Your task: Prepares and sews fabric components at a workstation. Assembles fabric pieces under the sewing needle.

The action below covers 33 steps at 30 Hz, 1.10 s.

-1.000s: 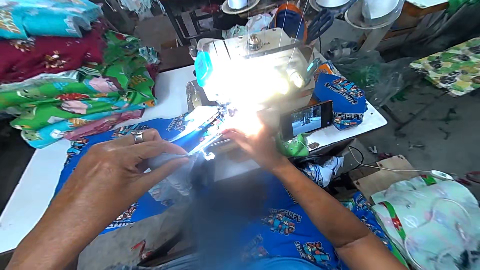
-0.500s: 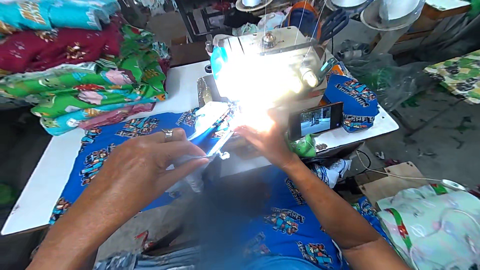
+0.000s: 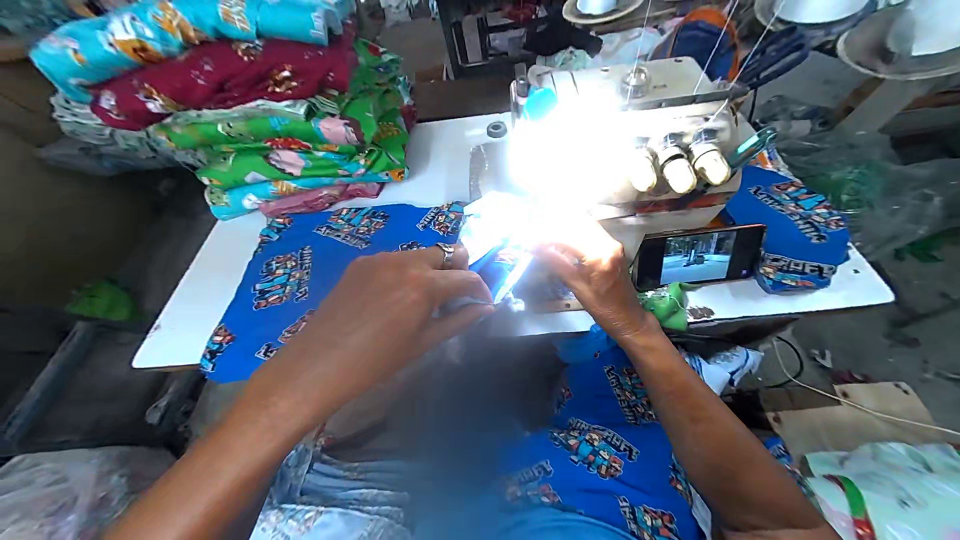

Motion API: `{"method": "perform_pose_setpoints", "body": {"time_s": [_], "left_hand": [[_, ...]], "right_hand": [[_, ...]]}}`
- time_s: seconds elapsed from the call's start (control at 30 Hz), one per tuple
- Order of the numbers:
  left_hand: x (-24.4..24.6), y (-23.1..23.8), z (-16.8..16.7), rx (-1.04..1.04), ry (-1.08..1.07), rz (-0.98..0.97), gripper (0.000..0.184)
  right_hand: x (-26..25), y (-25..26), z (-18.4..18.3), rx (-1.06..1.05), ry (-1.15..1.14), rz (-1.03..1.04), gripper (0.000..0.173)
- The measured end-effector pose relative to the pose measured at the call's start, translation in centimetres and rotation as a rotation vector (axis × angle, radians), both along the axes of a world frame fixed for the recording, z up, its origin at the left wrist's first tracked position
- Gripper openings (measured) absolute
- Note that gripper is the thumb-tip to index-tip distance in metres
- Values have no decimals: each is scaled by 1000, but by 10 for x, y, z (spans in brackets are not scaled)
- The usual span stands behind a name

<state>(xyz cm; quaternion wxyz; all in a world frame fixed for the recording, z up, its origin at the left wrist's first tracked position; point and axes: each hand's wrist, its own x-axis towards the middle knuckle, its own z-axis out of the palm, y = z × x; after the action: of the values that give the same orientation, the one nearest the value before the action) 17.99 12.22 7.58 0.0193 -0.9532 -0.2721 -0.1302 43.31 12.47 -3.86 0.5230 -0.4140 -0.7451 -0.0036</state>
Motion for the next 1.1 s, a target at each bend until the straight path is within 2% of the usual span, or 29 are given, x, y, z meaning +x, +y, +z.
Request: {"method": "perform_pose_setpoints", "body": {"time_s": [0.33, 0.47, 0.6, 0.9, 1.0, 1.1], "left_hand": [[13, -11, 0, 2, -45, 33, 26], [47, -50, -31, 3, -102, 32, 26], [66, -70, -64, 43, -125, 87, 26], [72, -68, -64, 104, -102, 164, 22], [78, -54, -65, 126, -100, 188, 22], [85, -48, -65, 129, -85, 197, 20]], "right_hand": [[2, -5, -1, 32, -87, -53, 12], [7, -21, -8, 76, -219, -121, 21], [12, -34, -16, 97, -230, -121, 23], [11, -32, -22, 80, -213, -160, 27], [7, -32, -27, -28, -30, -168, 26], [-11, -50, -49, -309, 302, -184, 25]]}}
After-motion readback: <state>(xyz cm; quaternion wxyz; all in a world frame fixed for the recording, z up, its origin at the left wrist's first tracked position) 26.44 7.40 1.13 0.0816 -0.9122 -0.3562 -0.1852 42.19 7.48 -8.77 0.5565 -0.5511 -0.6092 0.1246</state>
